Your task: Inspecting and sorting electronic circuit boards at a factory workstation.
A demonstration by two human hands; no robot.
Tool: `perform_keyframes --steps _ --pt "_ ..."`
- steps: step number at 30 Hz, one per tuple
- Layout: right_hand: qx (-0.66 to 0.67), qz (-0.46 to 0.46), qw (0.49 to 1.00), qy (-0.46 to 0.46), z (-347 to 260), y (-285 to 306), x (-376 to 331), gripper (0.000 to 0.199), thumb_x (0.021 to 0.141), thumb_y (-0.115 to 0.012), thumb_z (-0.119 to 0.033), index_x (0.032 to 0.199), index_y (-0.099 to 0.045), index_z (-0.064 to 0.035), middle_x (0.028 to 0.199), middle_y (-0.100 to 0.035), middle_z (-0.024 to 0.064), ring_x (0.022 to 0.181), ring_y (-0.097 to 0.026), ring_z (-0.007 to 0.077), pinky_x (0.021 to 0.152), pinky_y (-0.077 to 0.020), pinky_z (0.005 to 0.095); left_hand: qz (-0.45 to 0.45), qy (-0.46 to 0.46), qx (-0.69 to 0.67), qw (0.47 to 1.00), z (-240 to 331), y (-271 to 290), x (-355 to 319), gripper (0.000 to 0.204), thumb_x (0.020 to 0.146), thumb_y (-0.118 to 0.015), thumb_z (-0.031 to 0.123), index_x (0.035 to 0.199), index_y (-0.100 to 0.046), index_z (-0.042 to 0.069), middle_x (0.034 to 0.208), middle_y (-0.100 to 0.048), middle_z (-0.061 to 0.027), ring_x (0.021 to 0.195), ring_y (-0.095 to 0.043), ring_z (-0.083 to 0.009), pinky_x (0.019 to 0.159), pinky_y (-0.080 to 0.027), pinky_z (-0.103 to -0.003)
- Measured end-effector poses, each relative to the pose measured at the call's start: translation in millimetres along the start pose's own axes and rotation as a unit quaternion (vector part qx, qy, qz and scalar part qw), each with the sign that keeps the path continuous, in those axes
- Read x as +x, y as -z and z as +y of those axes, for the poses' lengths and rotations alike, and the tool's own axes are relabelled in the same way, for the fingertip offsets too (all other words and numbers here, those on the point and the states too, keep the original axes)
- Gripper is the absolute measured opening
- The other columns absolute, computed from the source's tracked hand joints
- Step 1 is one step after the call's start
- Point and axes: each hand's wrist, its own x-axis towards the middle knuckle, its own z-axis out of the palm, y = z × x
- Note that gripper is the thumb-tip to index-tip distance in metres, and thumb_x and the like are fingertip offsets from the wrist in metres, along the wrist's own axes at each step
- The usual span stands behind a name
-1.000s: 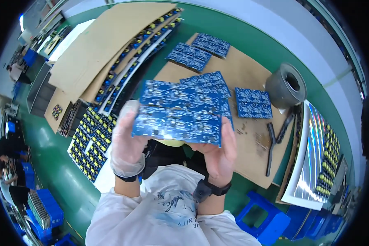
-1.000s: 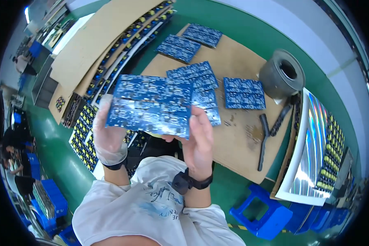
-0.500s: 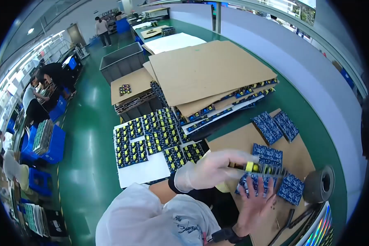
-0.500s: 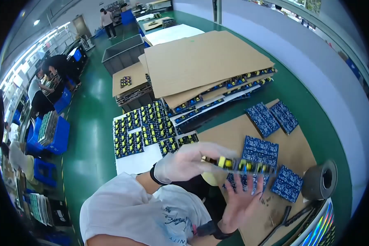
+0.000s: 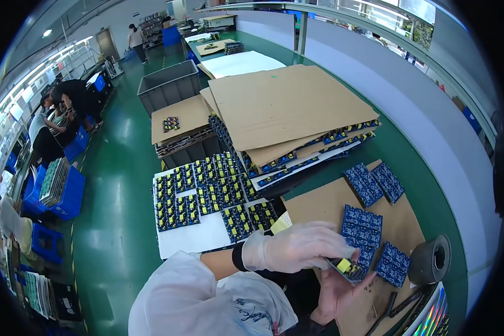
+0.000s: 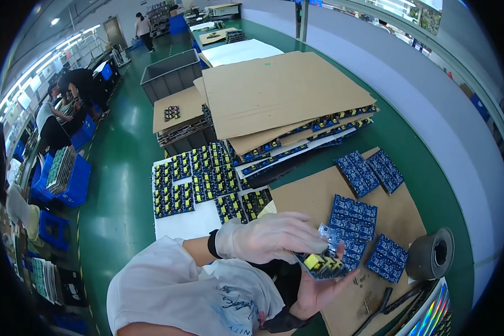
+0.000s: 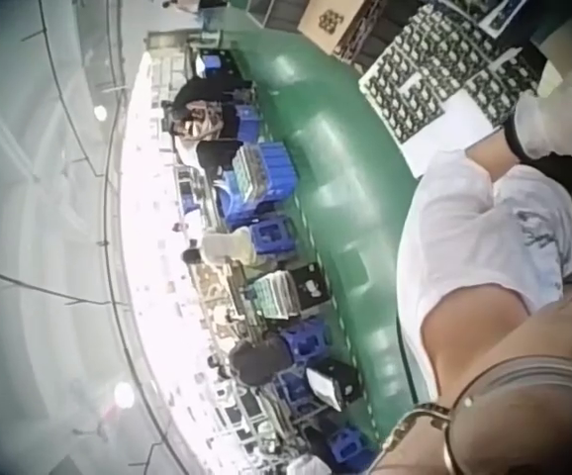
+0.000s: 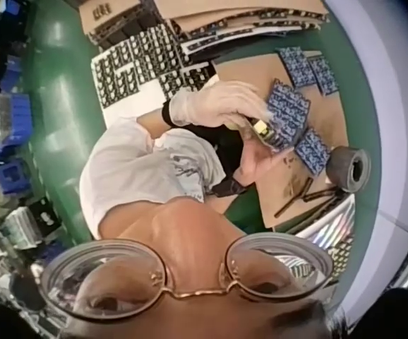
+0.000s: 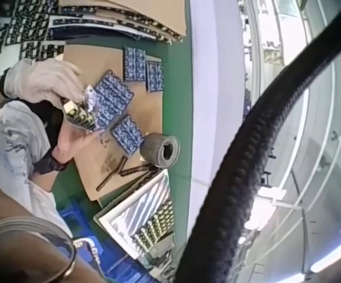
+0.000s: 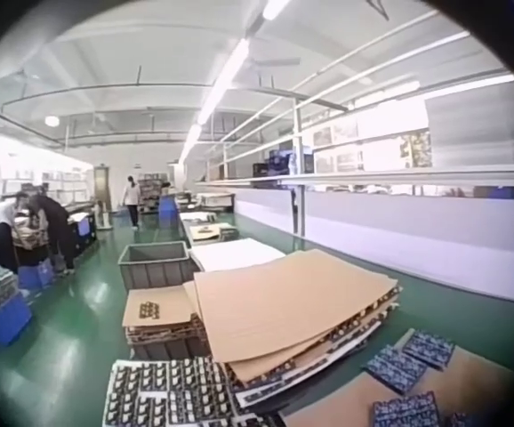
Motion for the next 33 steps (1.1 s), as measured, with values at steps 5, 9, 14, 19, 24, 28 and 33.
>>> perform_keyframes --steps 5,9,14,19,24,28,33 --pt "-0.133 0.078 0.958 0.244 2.7 -25.8 -2.9 0.073 0.089 -0.051 -0.054 0.139 -0.032 -0.0045 0.137 -0.041 0.0192 0.125 -0.043 0.0287 0.105 -0.0321 0.0466 0.115 0.099 -0.073 0.986 7.1 -11.3 -2.3 0.081 0.067 -0.078 0.009 0.136 -0.038 0.007 0.136 -0.046 -0.0139 0.121 -0.048 -0.0293 0.099 -0.041 -0.042" --pt "-0.305 0.047 0.878 0.366 20.8 -39.0 -5.4 0.083 0.088 -0.047 -0.06 0.142 -0.023 -0.003 0.141 -0.032 0.0214 0.129 -0.036 0.0382 0.109 -0.0254 0.0543 0.258 0.174 -0.422 0.851 3.3 -55.0 -1.7 0.097 0.067 -0.081 0.013 0.144 -0.023 0.009 0.14 -0.04 -0.0123 0.126 -0.042 -0.0243 0.102 -0.039 -0.039" --pt "-0.558 0.003 0.695 0.453 34.4 -39.1 1.3 0.095 0.083 -0.042 -0.07 0.143 -0.018 0.0001 0.143 -0.029 0.0229 0.129 -0.035 0.0412 0.108 -0.0263 0.054 0.349 0.21 -0.488 0.772 2.5 -75.8 0.6 0.083 0.075 -0.075 0.031 0.14 -0.029 0.007 0.132 -0.046 -0.0119 0.119 -0.049 -0.0224 0.1 -0.041 -0.04" --pt "-0.393 -0.008 0.832 0.392 28.3 -58.8 -2.4 0.099 0.084 -0.041 -0.069 0.145 -0.009 0.0019 0.145 -0.025 0.028 0.133 -0.027 0.0439 0.108 -0.0253 0.0517 0.411 0.226 -0.446 0.763 -14.8 -46.1 -2.9 0.053 0.087 -0.062 0.02 0.131 -0.036 0.005 0.122 -0.052 -0.0083 0.112 -0.054 -0.0181 0.098 -0.043 -0.035" --pt "-0.231 -0.348 0.885 0.205 17.9 -94.0 -28.8 0.085 0.089 -0.035 -0.065 0.148 -0.01 -0.0086 0.136 -0.039 0.029 0.134 -0.025 0.046 0.108 -0.0169 0.0595 0.423 0.237 -0.422 0.767 -17.2 -31.9 0.9 0.054 0.089 -0.061 0.027 0.135 -0.037 0.009 0.13 -0.048 -0.0085 0.115 -0.052 -0.0193 0.1 -0.041 -0.037" --pt "-0.229 -0.285 0.897 0.247 6.1 -82.3 -43.4 0.082 0.09 -0.035 -0.063 0.147 -0.013 -0.0089 0.135 -0.04 0.0278 0.133 -0.027 0.0447 0.108 -0.0184 0.0594 0.438 0.185 -0.435 0.764 -22.2 -37.9 -11.9 0.069 0.086 -0.06 0.044 0.14 -0.031 0.012 0.139 -0.041 -0.0097 0.122 -0.046 -0.0216 0.104 -0.037 -0.041" --pt "-0.205 -0.252 0.911 0.253 -2.1 -75.0 -45.4 0.077 0.091 -0.036 -0.06 0.146 -0.017 -0.0096 0.134 -0.042 0.0259 0.13 -0.032 0.0427 0.107 -0.0209 0.0591 0.444 0.196 -0.409 0.773 -22.7 -45.2 -3.2 0.075 0.083 -0.057 0.054 0.14 -0.032 0.013 0.141 -0.039 -0.0108 0.125 -0.044 -0.023 0.106 -0.035 -0.041"
